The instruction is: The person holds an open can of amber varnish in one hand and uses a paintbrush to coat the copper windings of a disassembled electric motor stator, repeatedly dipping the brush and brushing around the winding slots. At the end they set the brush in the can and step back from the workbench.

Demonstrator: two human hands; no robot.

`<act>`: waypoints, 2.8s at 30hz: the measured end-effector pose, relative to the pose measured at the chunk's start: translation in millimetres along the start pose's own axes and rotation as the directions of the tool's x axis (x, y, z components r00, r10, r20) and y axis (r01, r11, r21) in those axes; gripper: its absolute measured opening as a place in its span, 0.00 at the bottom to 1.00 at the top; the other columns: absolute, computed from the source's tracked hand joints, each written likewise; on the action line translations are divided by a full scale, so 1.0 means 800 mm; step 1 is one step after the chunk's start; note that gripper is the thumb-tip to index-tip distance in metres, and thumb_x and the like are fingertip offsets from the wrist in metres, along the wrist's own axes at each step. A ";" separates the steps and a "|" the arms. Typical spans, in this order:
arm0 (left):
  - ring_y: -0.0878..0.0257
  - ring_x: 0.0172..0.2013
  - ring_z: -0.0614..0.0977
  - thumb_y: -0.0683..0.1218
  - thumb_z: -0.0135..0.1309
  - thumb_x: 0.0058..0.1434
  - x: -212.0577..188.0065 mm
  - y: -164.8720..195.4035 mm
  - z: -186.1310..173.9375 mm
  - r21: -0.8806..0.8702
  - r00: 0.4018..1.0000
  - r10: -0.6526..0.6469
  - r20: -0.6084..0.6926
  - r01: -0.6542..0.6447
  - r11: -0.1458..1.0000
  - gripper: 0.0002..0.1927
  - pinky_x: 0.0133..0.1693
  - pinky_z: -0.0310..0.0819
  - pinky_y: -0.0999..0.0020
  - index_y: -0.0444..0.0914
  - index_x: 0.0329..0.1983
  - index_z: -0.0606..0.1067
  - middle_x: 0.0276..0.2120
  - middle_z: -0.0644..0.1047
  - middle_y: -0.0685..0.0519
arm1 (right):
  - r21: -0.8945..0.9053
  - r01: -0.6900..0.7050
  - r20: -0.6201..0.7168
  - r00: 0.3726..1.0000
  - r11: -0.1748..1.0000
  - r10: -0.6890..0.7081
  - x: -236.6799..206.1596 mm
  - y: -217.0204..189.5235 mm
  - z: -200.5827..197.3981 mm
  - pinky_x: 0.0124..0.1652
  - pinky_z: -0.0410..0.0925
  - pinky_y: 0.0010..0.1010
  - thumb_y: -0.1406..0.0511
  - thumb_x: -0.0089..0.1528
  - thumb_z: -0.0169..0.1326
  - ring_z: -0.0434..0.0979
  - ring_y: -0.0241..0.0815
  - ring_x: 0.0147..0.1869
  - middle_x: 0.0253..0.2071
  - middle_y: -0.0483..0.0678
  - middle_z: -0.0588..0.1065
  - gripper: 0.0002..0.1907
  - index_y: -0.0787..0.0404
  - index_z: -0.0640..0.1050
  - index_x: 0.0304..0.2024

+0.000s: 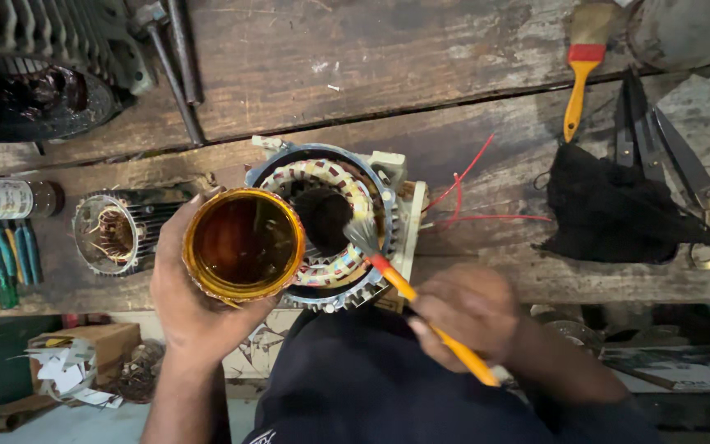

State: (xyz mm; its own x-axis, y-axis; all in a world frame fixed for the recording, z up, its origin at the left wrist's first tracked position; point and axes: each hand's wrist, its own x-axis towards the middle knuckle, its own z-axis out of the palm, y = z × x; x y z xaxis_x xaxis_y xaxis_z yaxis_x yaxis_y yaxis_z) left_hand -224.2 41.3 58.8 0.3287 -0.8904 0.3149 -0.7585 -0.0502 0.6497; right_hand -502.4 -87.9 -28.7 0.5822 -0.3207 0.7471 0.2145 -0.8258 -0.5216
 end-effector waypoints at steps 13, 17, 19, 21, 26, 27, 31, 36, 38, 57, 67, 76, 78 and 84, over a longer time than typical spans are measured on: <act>0.55 0.60 0.80 0.48 0.73 0.46 0.002 0.002 0.008 -0.010 1.000 -0.018 0.024 0.018 1.000 0.51 0.65 0.74 0.61 0.28 0.70 0.61 0.60 0.76 0.41 | -0.062 -0.237 -0.117 0.966 0.969 0.229 -0.015 0.003 0.003 0.35 0.72 0.41 0.70 0.56 0.59 0.80 0.47 0.35 0.34 0.49 0.77 0.11 0.62 0.74 0.41; 0.56 0.58 0.81 0.50 0.75 0.49 -0.001 0.001 0.011 -0.008 0.999 -0.029 0.019 0.029 1.000 0.51 0.63 0.75 0.63 0.28 0.70 0.61 0.59 0.76 0.41 | 0.076 -0.220 -0.124 0.966 0.973 0.228 -0.023 0.001 -0.008 0.33 0.71 0.36 0.71 0.57 0.58 0.80 0.46 0.33 0.31 0.49 0.77 0.09 0.62 0.74 0.40; 0.56 0.58 0.81 0.49 0.74 0.49 -0.001 -0.001 0.011 -0.003 1.000 -0.003 0.015 0.003 1.000 0.51 0.63 0.74 0.64 0.28 0.71 0.61 0.59 0.76 0.41 | 0.106 -0.254 -0.168 0.948 0.961 0.269 -0.023 0.000 -0.013 0.33 0.71 0.35 0.71 0.57 0.57 0.80 0.45 0.32 0.31 0.49 0.76 0.09 0.61 0.74 0.40; 0.55 0.59 0.80 0.48 0.73 0.49 -0.002 -0.003 0.011 -0.019 1.000 -0.003 0.010 0.004 1.000 0.50 0.64 0.74 0.63 0.29 0.71 0.61 0.59 0.75 0.41 | 0.082 -0.305 -0.284 0.906 0.949 0.315 -0.022 0.001 -0.013 0.36 0.73 0.35 0.71 0.59 0.55 0.81 0.46 0.36 0.32 0.47 0.76 0.08 0.60 0.74 0.42; 0.55 0.59 0.80 0.48 0.72 0.48 -0.004 -0.005 0.012 -0.037 0.999 -0.026 0.023 0.027 0.999 0.51 0.63 0.74 0.63 0.28 0.71 0.60 0.60 0.75 0.41 | 0.015 -0.175 -0.136 0.975 0.984 0.176 -0.018 0.004 -0.004 0.34 0.71 0.38 0.71 0.59 0.58 0.80 0.48 0.34 0.33 0.51 0.77 0.12 0.65 0.72 0.44; 0.56 0.59 0.81 0.48 0.72 0.48 -0.004 -0.005 0.012 -0.031 0.999 -0.019 0.027 0.020 0.999 0.51 0.63 0.75 0.63 0.28 0.71 0.60 0.61 0.75 0.41 | 0.123 -0.171 -0.105 0.977 0.977 0.185 -0.018 0.005 -0.003 0.32 0.70 0.37 0.71 0.58 0.58 0.80 0.47 0.33 0.32 0.50 0.77 0.12 0.65 0.73 0.44; 0.54 0.59 0.80 0.47 0.72 0.47 -0.002 -0.006 0.013 -0.047 0.998 -0.049 0.028 0.051 0.998 0.51 0.64 0.74 0.61 0.27 0.70 0.60 0.59 0.75 0.40 | 0.049 -0.275 -0.182 0.943 0.960 0.279 -0.019 0.004 -0.009 0.37 0.73 0.39 0.71 0.58 0.56 0.81 0.47 0.36 0.33 0.49 0.77 0.11 0.62 0.73 0.43; 0.55 0.57 0.81 0.46 0.72 0.47 0.002 -0.005 0.017 0.002 1.000 -0.023 0.022 0.023 1.000 0.49 0.61 0.76 0.63 0.28 0.70 0.61 0.60 0.76 0.41 | -0.042 -0.200 -0.157 0.969 0.979 0.191 -0.009 0.003 0.001 0.32 0.72 0.36 0.71 0.58 0.61 0.81 0.46 0.33 0.32 0.50 0.77 0.12 0.65 0.75 0.43; 0.54 0.58 0.81 0.47 0.75 0.46 0.002 -0.003 0.021 0.034 1.000 -0.009 0.006 0.009 0.999 0.51 0.62 0.76 0.61 0.28 0.69 0.61 0.59 0.76 0.41 | -0.132 -0.022 -0.134 0.991 0.991 0.004 -0.003 0.003 0.008 0.30 0.72 0.36 0.71 0.59 0.63 0.81 0.48 0.32 0.33 0.52 0.77 0.13 0.68 0.75 0.44; 0.56 0.55 0.82 0.47 0.75 0.48 0.004 -0.010 0.020 -0.129 0.993 -0.110 0.040 0.114 0.985 0.49 0.62 0.78 0.61 0.28 0.68 0.62 0.58 0.77 0.42 | 0.011 -0.315 -0.161 0.936 0.949 0.313 0.063 0.034 0.011 0.33 0.71 0.38 0.74 0.62 0.60 0.80 0.47 0.32 0.35 0.53 0.78 0.09 0.68 0.74 0.43; 0.54 0.56 0.82 0.48 0.75 0.48 0.007 -0.015 0.010 -0.027 1.000 -0.007 0.011 0.007 1.000 0.50 0.60 0.77 0.63 0.29 0.69 0.61 0.60 0.75 0.40 | 0.155 -0.411 -0.093 0.899 0.898 0.428 0.076 0.048 -0.003 0.41 0.74 0.36 0.71 0.65 0.59 0.83 0.46 0.39 0.40 0.51 0.79 0.08 0.66 0.75 0.46; 0.52 0.58 0.81 0.49 0.74 0.50 0.006 -0.013 0.011 0.001 0.998 0.038 0.041 -0.038 0.999 0.50 0.61 0.77 0.61 0.31 0.71 0.60 0.61 0.74 0.40 | 0.079 -0.467 -0.050 0.881 0.881 0.471 0.077 0.042 -0.004 0.40 0.72 0.36 0.71 0.62 0.60 0.82 0.48 0.38 0.38 0.53 0.78 0.06 0.65 0.77 0.41; 0.53 0.59 0.81 0.50 0.74 0.51 0.007 -0.012 0.010 0.019 0.997 0.058 0.049 -0.059 0.998 0.50 0.61 0.77 0.61 0.31 0.71 0.59 0.63 0.73 0.40 | 0.055 -0.504 0.014 0.863 0.862 0.505 0.066 0.028 -0.020 0.38 0.70 0.37 0.71 0.59 0.60 0.80 0.47 0.35 0.33 0.51 0.77 0.06 0.63 0.77 0.37; 0.52 0.60 0.79 0.51 0.74 0.49 0.005 -0.011 0.014 0.058 0.998 0.058 0.028 -0.059 0.997 0.51 0.63 0.74 0.60 0.31 0.71 0.60 0.65 0.72 0.39 | 0.005 -0.356 -0.226 0.910 0.935 0.348 0.032 0.006 -0.022 0.34 0.73 0.35 0.72 0.58 0.58 0.80 0.44 0.32 0.33 0.48 0.77 0.08 0.66 0.73 0.38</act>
State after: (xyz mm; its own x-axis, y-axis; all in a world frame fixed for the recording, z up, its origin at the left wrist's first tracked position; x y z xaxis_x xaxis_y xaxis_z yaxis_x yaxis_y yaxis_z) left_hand -222.6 33.5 46.9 0.2684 -0.9041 0.3325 -0.8080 -0.0234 0.5887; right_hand -500.5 -108.5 -4.6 0.4275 -0.6836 0.5916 -0.0023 -0.6552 -0.7554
